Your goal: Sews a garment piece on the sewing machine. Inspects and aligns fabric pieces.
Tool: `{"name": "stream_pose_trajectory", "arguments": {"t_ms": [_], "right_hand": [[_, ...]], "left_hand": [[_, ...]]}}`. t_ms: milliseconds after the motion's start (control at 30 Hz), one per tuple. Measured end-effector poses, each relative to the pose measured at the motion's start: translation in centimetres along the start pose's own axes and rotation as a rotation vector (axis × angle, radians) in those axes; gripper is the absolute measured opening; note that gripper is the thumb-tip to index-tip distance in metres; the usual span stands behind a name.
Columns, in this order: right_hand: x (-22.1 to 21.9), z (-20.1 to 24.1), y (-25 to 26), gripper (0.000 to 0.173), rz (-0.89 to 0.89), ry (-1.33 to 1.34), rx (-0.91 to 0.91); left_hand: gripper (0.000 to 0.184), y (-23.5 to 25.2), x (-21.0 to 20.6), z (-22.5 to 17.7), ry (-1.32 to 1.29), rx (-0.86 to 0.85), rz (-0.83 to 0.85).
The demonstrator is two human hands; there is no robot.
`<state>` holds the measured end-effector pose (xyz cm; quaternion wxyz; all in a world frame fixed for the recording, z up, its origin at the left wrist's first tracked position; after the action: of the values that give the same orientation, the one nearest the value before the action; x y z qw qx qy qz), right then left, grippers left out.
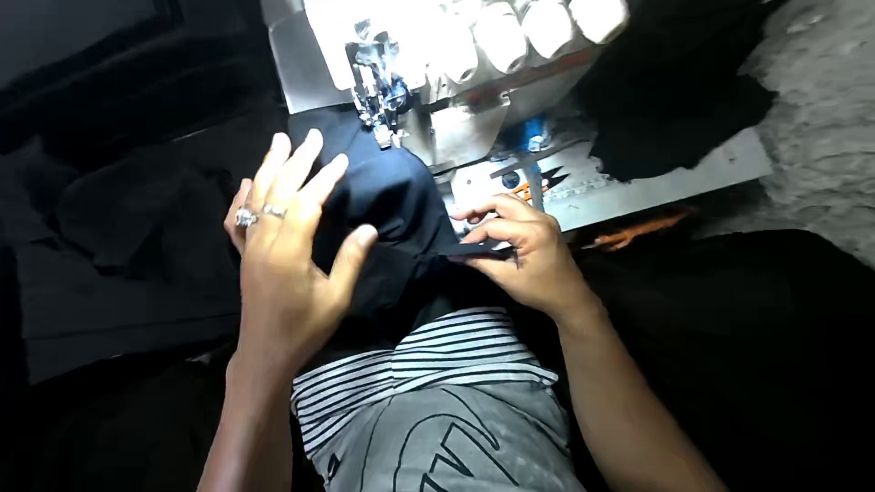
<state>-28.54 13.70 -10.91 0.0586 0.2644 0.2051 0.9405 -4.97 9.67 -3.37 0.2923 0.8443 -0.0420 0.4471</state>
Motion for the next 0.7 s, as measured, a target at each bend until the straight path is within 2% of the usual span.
{"name": "stream_pose_trajectory", "arguments": {"t_ms": [100, 167, 233, 267, 400, 467, 567, 600, 700], "right_hand": [[0.5, 2.8, -0.4, 0.011, 0.074, 0.227, -0.009], [-0.1, 4.1, -0.8, 0.006, 0.159, 0.319, -0.052], [-0.1, 5.2, -1.4, 0.006, 0.189, 0.334, -0.108], [-0.1, 5.6, -2.0, 0.009, 0.203, 0.379, -0.158], [-2.5, 6.5, -5.0, 0.011, 0.32, 0.764, -0.394], [-4.2, 7.1, -5.6, 0.012, 0.274, 0.92, -0.472], [-5.4, 7.8, -5.4, 0.018, 0.052, 0.963, -0.526], [-5.5, 7.8, -5.2, 0.019, -0.015, 0.945, -0.532], [-6.1, 8.1, -5.5, 0.022, -0.059, 0.944, -0.523]], "left_hand": [[0.059, -3.1, -0.8, -4.3, -0.348, 0.022, -0.017], [0.038, -4.5, -2.4, -5.1, -0.496, 0.072, 0.023], [0.014, -5.3, -2.2, -5.1, -0.577, 0.106, 0.007], [0.009, -5.7, -1.5, -4.8, -0.601, 0.141, -0.009], [0.013, -7.7, -0.3, -2.5, -0.725, 0.389, -0.051], [0.029, -9.3, -1.3, -1.4, -0.997, 0.572, -0.112], [0.047, -12.5, -2.1, -1.2, -1.308, 0.719, -0.069], [0.045, -13.1, -1.9, -1.6, -1.348, 0.734, -0.077], [0.017, -13.6, -0.5, -1.9, -1.285, 0.675, -0.212]]}}
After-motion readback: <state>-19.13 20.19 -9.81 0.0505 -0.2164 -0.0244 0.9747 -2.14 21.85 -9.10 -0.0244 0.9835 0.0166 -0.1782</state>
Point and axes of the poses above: each hand's wrist, its own y-axis towards the middle knuckle, its own x-axis out of the back of the hand, z = x × y, the point moved 6 cm from there along y, towards the middle knuckle, and after that the axes turned 10 degrees about -z, right-handed, at the moved point
